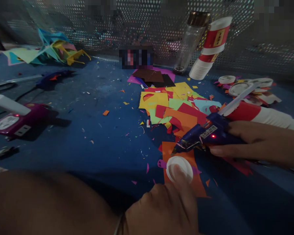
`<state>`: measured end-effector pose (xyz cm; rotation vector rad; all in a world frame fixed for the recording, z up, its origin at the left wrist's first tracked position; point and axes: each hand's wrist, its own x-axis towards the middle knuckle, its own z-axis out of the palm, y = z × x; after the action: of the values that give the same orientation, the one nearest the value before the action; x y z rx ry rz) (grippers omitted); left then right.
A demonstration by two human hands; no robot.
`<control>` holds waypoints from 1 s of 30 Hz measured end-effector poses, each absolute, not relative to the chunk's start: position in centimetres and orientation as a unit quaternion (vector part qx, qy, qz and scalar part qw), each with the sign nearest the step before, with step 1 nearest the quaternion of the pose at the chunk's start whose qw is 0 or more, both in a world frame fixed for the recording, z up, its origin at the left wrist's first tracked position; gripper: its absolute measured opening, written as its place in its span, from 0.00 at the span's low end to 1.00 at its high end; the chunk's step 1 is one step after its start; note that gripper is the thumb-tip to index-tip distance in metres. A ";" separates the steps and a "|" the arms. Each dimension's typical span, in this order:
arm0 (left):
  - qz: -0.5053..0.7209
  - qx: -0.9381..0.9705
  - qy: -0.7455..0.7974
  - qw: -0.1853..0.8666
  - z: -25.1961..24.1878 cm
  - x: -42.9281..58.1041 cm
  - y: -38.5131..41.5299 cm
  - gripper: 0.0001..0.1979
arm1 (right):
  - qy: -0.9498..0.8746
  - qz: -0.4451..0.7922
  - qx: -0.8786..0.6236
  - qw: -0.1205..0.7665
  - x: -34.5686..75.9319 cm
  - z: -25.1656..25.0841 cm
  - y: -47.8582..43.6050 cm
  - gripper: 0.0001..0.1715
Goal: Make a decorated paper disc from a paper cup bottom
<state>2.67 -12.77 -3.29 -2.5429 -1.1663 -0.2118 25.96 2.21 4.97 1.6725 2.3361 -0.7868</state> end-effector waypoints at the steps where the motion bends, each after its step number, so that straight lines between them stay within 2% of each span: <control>1: -0.076 -0.894 -0.410 0.166 -3.4 2.6 -12.8 0.16 | 0.782 -0.287 0.545 0.102 25.9 5.1 2.4 0.41; 4: -0.082 -0.895 -0.415 0.143 -4.0 2.4 -13.1 0.17 | 0.770 -0.310 0.540 0.142 25.3 5.5 2.7 0.40; 10: -0.087 -0.891 -0.426 0.132 -4.2 2.4 -13.3 0.17 | 0.759 -0.286 0.558 0.175 23.6 6.2 3.0 0.48; 15: -0.074 -0.893 -0.415 0.160 -3.1 2.8 -12.7 0.14 | 0.767 -0.269 0.542 0.213 22.9 6.5 2.8 0.40; 21: -0.095 -0.886 -0.430 0.142 -3.4 2.9 -12.9 0.13 | 0.780 -0.261 0.526 0.217 22.7 6.4 3.0 0.29; 30: -0.101 -0.885 -0.431 0.142 -3.7 2.9 -13.0 0.11 | 0.788 -0.264 0.513 0.214 23.3 6.4 3.0 0.26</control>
<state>2.86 -12.99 -3.65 -2.5545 -1.2427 -0.2928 23.30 3.03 6.38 1.4244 2.1859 -0.7310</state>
